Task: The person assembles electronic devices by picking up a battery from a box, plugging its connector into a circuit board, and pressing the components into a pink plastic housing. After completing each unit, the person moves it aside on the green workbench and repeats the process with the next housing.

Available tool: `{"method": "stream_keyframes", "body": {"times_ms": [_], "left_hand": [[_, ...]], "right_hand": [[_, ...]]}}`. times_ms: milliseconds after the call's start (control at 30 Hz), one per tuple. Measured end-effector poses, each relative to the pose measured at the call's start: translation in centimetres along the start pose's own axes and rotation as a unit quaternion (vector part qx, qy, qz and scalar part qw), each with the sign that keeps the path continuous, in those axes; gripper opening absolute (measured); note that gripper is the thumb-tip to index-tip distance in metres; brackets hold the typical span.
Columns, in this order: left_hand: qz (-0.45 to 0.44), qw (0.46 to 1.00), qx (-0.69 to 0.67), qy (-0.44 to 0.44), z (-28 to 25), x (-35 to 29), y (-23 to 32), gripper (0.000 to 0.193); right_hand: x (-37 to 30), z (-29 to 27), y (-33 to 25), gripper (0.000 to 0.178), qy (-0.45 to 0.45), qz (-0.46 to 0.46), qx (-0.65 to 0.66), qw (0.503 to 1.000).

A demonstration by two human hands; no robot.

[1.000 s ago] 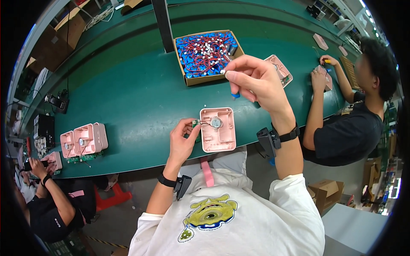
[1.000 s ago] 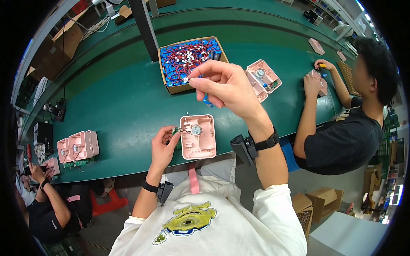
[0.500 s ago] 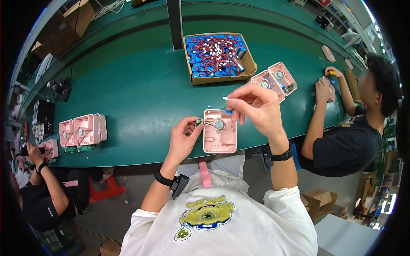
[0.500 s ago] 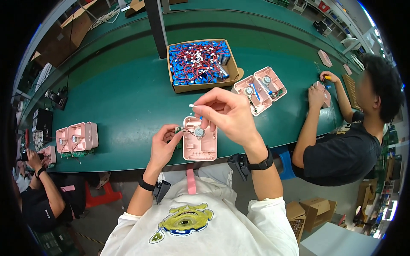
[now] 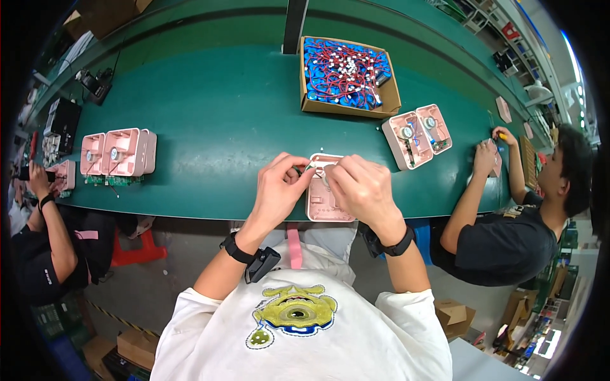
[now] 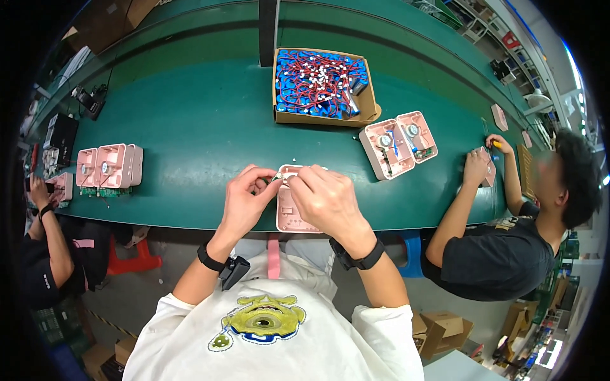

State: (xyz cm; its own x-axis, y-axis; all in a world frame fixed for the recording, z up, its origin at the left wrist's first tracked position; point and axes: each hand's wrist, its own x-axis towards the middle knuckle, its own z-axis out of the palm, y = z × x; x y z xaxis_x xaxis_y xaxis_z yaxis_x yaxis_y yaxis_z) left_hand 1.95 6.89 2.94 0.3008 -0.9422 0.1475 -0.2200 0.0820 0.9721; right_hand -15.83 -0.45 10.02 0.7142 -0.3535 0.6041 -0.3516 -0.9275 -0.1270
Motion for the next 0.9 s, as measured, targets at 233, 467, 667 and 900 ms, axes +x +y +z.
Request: {"method": "stream_keyframes", "body": {"times_ms": [233, 467, 667, 900], "left_hand": [[0.029, 1.000, 0.008, 0.006, -0.1, 0.3, 0.5, 0.013], [0.049, 0.998, 0.044, -0.015, -0.7, 0.5, 1.0, 0.014], [0.115, 0.990, 0.083, -0.015, -0.7, 0.5, 1.4, 0.016], [0.138, 0.986, 0.079, -0.041, -0.8, 0.7, 0.6, 0.015]], "right_hand": [[-0.6, 1.8, 0.5, 0.014, -0.018, -0.023, -0.025, 0.999], [-0.7, 2.1, 0.4, 0.016, -0.028, -0.047, -0.027, 0.998], [-0.9, 2.3, 0.5, 0.018, -0.040, -0.066, -0.007, 0.997], [-1.2, 2.4, 0.7, 0.018, -0.057, -0.073, 0.016, 0.996]]}}
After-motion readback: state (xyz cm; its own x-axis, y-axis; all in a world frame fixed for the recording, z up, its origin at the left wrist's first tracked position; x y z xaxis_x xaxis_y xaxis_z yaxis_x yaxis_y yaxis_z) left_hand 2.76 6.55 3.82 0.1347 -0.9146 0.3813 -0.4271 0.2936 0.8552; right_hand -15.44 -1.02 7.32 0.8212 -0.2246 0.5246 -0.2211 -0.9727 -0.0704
